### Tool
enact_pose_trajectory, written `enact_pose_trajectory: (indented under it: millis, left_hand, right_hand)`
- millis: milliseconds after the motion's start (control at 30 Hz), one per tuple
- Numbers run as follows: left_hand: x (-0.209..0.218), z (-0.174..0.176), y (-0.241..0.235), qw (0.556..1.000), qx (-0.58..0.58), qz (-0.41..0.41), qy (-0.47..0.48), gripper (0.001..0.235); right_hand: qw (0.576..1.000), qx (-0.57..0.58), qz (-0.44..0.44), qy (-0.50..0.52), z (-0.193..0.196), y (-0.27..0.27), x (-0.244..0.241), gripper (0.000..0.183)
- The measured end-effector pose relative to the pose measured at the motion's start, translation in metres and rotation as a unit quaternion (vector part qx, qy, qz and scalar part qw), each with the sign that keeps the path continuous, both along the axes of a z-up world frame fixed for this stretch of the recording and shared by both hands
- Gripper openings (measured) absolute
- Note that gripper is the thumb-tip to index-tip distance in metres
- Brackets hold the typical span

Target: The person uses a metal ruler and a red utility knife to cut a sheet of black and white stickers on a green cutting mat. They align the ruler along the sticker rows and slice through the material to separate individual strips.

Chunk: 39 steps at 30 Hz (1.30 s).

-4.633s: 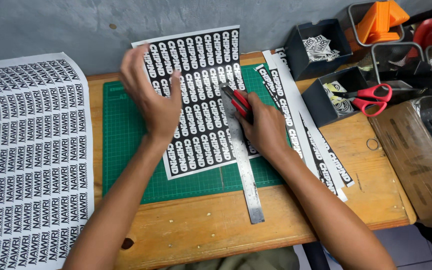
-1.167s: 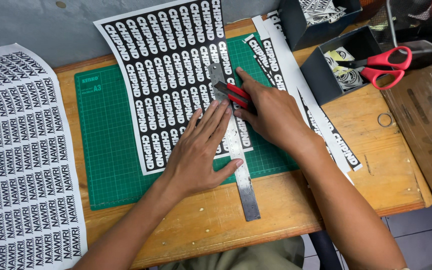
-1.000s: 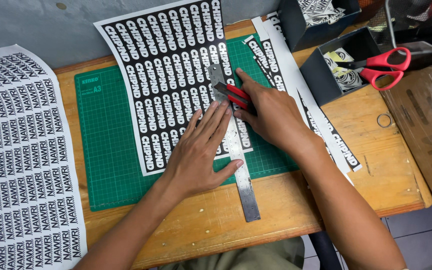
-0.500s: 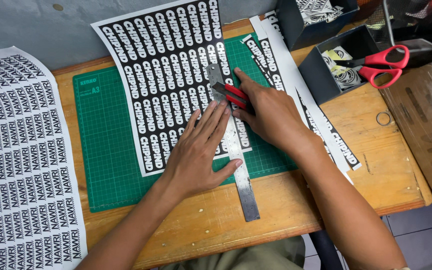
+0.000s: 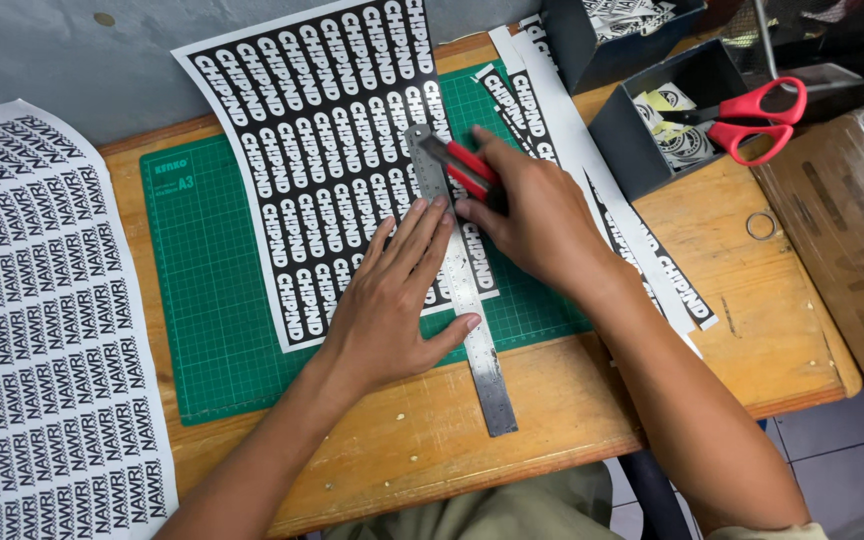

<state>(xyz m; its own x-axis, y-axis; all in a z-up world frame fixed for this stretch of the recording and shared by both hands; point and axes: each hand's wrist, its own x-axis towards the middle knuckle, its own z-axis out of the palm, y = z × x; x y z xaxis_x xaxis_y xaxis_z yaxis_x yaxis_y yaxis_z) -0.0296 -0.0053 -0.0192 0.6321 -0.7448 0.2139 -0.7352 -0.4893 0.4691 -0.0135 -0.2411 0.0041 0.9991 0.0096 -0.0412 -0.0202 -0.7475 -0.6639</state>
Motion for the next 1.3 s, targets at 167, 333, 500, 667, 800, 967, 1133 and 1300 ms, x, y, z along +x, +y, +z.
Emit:
enact_pose_trajectory:
  millis: [167,333,500,667,800,967,1133,1300]
  left_hand:
    - [0.001,0.002,0.003,1.000,-0.003,-0.008,0.002,0.099]
    - [0.002,0.000,0.006,1.000,-0.009,-0.015,-0.012,0.098]
    - [0.002,-0.002,0.007,1.000,-0.008,-0.014,-0.007,0.102]
    - [0.002,-0.006,0.008,1.000,-0.006,-0.012,-0.016,0.101]
    - [0.001,-0.007,0.008,1.000,-0.007,-0.010,-0.019,0.102]
    - [0.002,-0.009,0.009,1.000,-0.011,-0.011,-0.023,0.102]
    - [0.001,-0.009,0.009,1.000,-0.005,-0.007,-0.028,0.101]
    - [0.001,-0.011,0.009,0.999,0.002,-0.007,-0.033,0.101]
  right_hand:
    - [0.998,0.009,-0.041,0.040,0.055,0.006,-0.043,0.051]
    - [0.994,-0.013,0.012,0.110,0.043,0.014,-0.089,0.053]
    - [0.984,-0.110,0.023,0.137,0.019,0.023,-0.107,0.067]
    - [0.980,-0.138,0.032,0.137,0.020,0.029,-0.109,0.065]
    - [0.974,-0.160,0.037,0.158,0.027,0.033,-0.112,0.067]
    - [0.969,-0.185,0.038,0.161,0.029,0.037,-0.116,0.063]
    - [0.959,-0.210,0.049,0.182,0.036,0.039,-0.114,0.071]
    - [0.962,-0.207,0.068,0.165,0.038,0.036,-0.110,0.045]
